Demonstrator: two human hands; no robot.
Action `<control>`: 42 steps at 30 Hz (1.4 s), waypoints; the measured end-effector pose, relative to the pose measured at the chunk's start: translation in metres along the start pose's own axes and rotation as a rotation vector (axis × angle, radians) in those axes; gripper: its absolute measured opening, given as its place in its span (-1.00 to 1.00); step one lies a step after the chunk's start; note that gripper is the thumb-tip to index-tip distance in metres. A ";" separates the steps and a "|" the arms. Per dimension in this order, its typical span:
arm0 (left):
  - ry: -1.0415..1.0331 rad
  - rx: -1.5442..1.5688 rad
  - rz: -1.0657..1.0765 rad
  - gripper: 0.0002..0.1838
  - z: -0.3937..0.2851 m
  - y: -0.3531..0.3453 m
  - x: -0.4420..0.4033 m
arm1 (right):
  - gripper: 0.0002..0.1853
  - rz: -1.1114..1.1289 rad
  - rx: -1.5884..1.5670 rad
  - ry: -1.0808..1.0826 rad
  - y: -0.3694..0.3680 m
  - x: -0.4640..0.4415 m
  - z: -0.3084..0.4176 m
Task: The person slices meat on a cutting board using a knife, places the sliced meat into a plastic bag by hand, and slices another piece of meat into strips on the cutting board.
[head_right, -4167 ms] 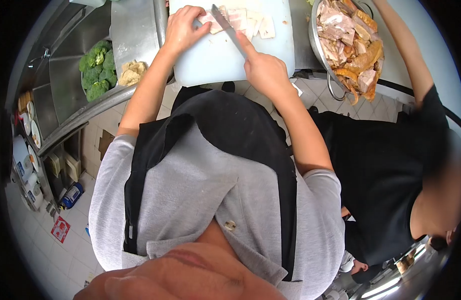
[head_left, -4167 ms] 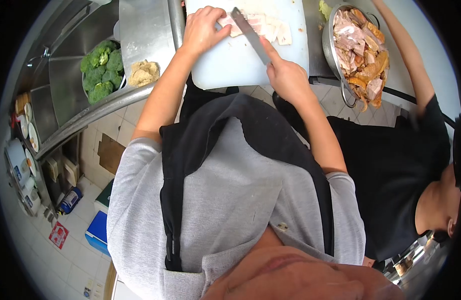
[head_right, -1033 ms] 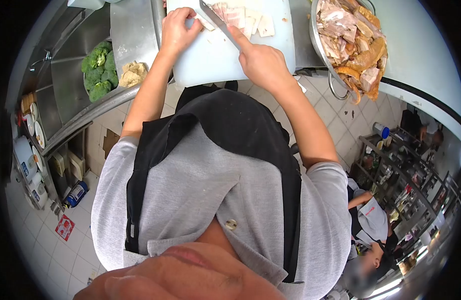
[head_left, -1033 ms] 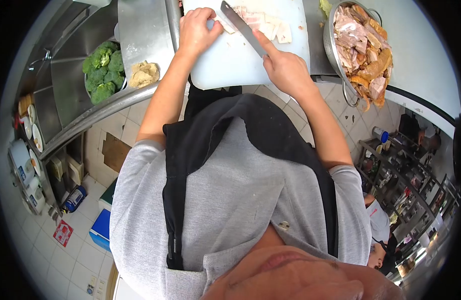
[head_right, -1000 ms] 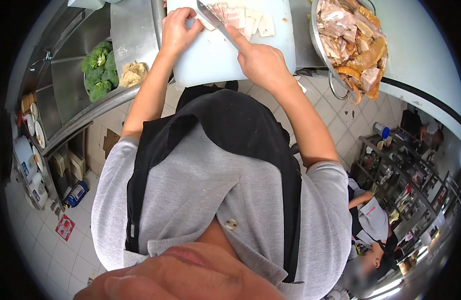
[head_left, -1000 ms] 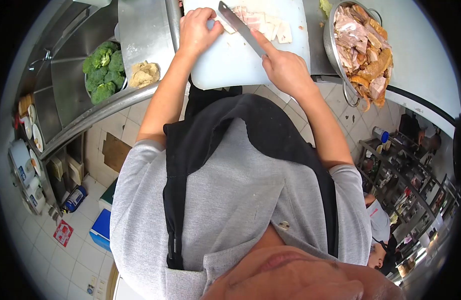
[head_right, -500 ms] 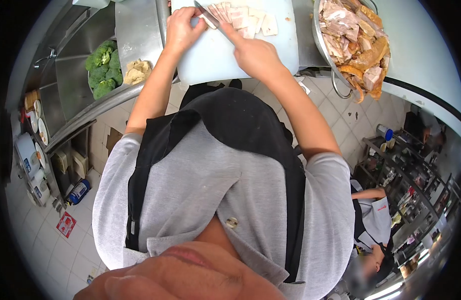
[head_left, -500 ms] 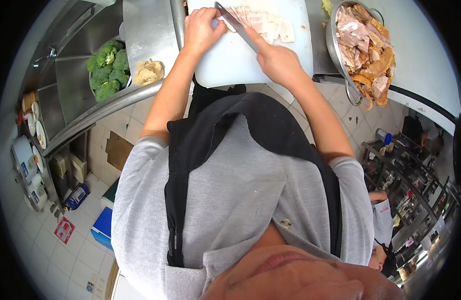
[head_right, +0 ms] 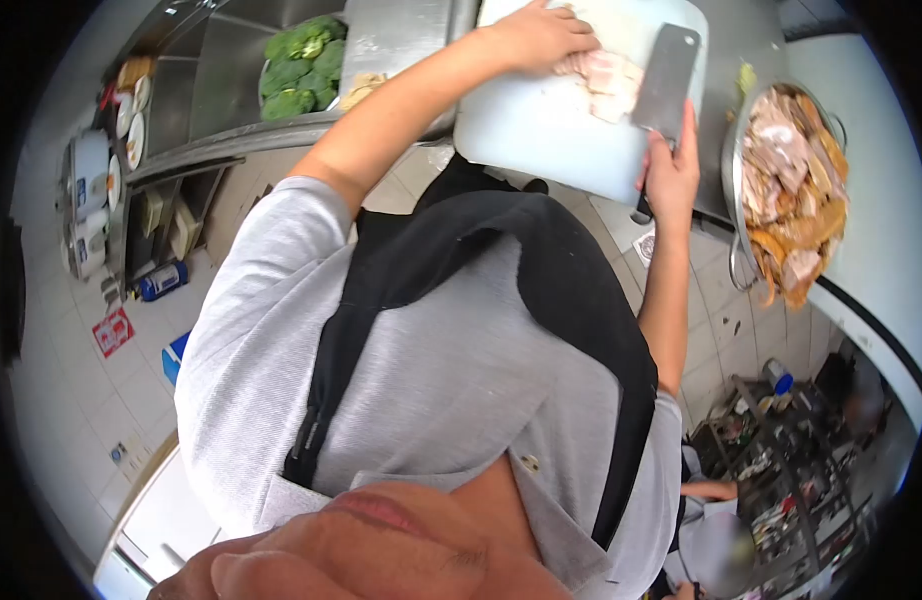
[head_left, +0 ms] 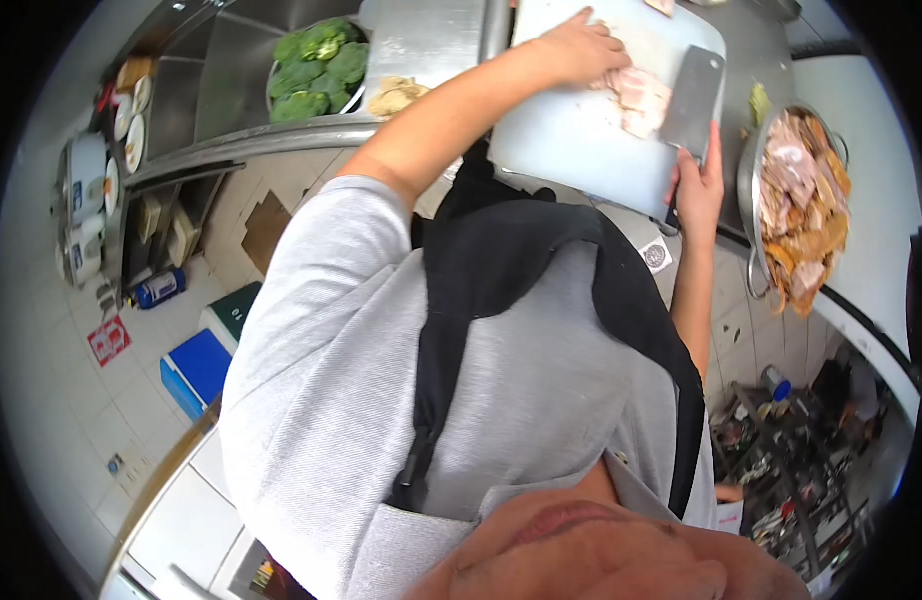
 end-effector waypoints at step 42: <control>0.372 0.210 0.333 -0.75 -0.005 0.038 0.048 | -0.22 0.050 -0.222 -0.088 0.006 -0.007 -0.028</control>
Point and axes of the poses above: each hand's wrist, its own x-axis away from the middle knuckle, its own y-axis out of the back of the hand, z = x × y, the point moved 7 cm from there along -x, towards the middle knuckle, and after that the axes turned 4 degrees about -y, right-handed, at the moved point
